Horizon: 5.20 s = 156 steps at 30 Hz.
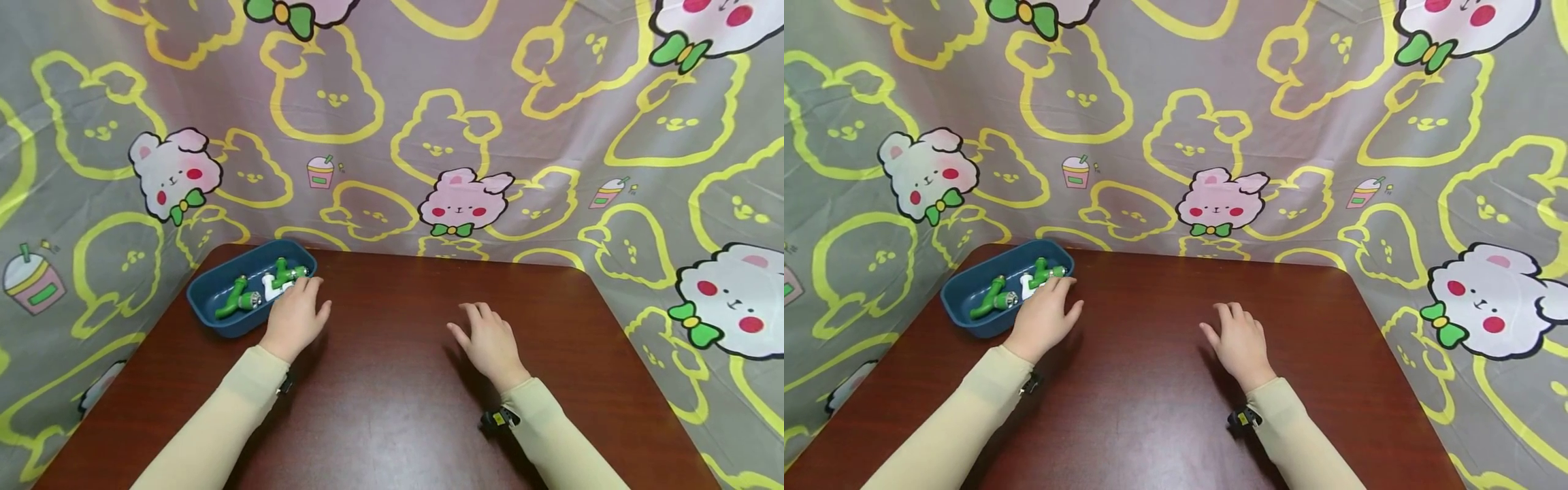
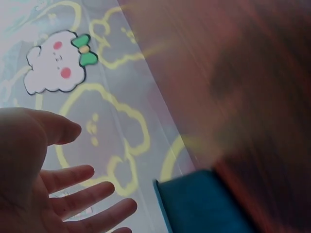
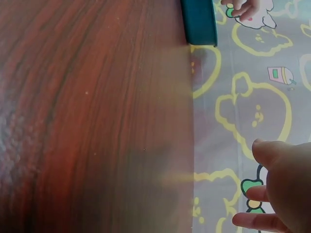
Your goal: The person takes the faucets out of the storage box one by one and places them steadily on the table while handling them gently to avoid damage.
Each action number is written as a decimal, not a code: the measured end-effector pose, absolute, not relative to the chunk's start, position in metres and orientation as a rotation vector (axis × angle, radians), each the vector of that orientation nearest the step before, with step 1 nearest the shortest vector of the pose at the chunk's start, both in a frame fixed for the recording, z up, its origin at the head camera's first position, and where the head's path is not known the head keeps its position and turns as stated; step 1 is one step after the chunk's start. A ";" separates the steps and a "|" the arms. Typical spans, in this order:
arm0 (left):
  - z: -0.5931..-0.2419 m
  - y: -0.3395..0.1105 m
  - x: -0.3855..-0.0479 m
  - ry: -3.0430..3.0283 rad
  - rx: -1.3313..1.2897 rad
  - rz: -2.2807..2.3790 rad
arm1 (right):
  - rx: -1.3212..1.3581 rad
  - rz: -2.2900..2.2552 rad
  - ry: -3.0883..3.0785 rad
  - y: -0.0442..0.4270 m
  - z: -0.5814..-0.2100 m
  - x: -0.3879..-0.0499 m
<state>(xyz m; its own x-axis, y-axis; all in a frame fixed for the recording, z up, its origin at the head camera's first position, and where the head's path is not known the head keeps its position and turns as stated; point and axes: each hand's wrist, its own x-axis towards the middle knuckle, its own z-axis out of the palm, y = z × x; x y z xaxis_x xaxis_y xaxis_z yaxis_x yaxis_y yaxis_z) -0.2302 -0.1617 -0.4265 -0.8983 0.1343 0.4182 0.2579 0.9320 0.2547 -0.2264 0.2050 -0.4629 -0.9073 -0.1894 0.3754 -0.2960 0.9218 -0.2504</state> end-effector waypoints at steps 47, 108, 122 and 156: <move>-0.442 -0.225 -0.259 -2.900 -0.036 -0.372 | 0.353 0.387 -2.757 0.228 -0.468 -0.227; -0.459 -0.204 -0.257 -2.756 -0.370 -0.565 | 0.336 0.557 -2.763 0.211 -0.463 -0.245; -0.461 -0.186 -0.257 -2.755 -0.428 -0.589 | 0.347 0.594 -2.730 0.207 -0.464 -0.248; -0.462 -0.142 -0.256 -2.767 -0.603 -0.651 | 0.401 0.626 -2.716 0.195 -0.461 -0.252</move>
